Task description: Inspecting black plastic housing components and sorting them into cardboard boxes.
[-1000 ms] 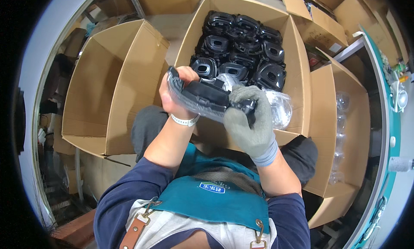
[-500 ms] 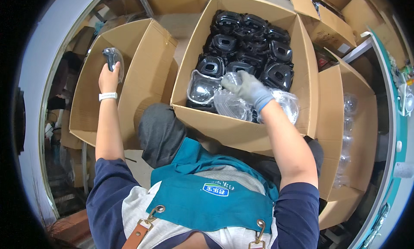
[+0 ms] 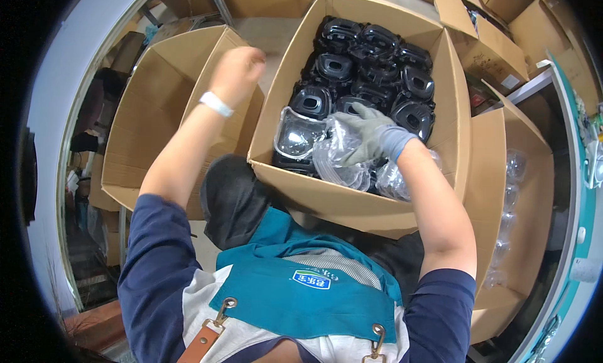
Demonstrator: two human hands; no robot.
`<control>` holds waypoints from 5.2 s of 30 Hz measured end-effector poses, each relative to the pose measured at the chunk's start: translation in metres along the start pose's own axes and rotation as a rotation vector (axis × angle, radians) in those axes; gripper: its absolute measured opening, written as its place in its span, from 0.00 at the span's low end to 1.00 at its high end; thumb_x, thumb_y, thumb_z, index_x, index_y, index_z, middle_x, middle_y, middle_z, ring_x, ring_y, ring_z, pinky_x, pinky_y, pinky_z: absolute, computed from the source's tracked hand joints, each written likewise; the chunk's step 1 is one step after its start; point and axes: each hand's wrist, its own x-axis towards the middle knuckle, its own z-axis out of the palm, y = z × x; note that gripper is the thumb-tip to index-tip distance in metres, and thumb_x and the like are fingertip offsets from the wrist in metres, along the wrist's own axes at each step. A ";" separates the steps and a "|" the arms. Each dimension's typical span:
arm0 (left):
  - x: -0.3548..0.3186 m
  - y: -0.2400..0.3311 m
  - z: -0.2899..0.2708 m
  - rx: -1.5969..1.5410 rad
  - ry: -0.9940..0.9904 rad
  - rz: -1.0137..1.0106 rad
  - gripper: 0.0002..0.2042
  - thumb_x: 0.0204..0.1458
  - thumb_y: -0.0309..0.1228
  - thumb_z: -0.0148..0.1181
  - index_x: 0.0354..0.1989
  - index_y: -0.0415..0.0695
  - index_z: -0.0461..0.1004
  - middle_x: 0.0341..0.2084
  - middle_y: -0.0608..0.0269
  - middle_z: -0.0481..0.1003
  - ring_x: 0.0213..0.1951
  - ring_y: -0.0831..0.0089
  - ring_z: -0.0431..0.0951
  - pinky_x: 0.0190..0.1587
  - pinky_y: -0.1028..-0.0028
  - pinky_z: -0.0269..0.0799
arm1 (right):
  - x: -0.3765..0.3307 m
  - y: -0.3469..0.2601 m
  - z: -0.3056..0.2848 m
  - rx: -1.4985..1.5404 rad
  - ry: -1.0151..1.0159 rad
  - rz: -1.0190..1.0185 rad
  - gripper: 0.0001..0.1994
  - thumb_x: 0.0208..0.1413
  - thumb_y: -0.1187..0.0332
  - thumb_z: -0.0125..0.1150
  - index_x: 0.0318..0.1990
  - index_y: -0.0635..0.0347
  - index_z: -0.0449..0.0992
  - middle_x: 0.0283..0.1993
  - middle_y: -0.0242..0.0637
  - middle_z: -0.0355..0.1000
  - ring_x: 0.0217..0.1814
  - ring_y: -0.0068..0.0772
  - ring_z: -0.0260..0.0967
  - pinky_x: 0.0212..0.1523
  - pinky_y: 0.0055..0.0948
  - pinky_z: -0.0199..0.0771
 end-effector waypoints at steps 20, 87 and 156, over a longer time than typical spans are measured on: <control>0.106 0.135 0.179 0.096 -0.294 0.104 0.13 0.47 0.37 0.62 0.38 0.45 0.78 0.49 0.53 0.69 0.53 0.56 0.67 0.54 0.61 0.63 | -0.172 -0.020 0.020 1.818 0.867 -0.228 0.47 0.47 0.44 0.65 0.69 0.59 0.49 0.70 0.46 0.50 0.70 0.48 0.50 0.64 0.46 0.59; -0.056 0.203 0.016 -2.051 0.253 -1.067 0.22 0.63 0.48 0.40 0.49 0.43 0.70 0.44 0.60 0.74 0.47 0.68 0.73 0.51 0.67 0.68 | -0.066 -0.120 0.038 0.734 1.402 -0.174 0.47 0.43 0.76 0.63 0.69 0.67 0.38 0.66 0.48 0.49 0.66 0.42 0.53 0.64 0.37 0.58; -0.073 0.186 -0.005 -1.474 0.435 -0.101 0.35 0.41 0.66 0.58 0.24 0.39 0.62 0.21 0.63 0.61 0.25 0.73 0.59 0.29 0.73 0.55 | -0.124 -0.147 0.020 0.924 1.496 -0.341 0.25 0.65 0.50 0.39 0.54 0.63 0.68 0.53 0.47 0.68 0.57 0.40 0.66 0.60 0.39 0.61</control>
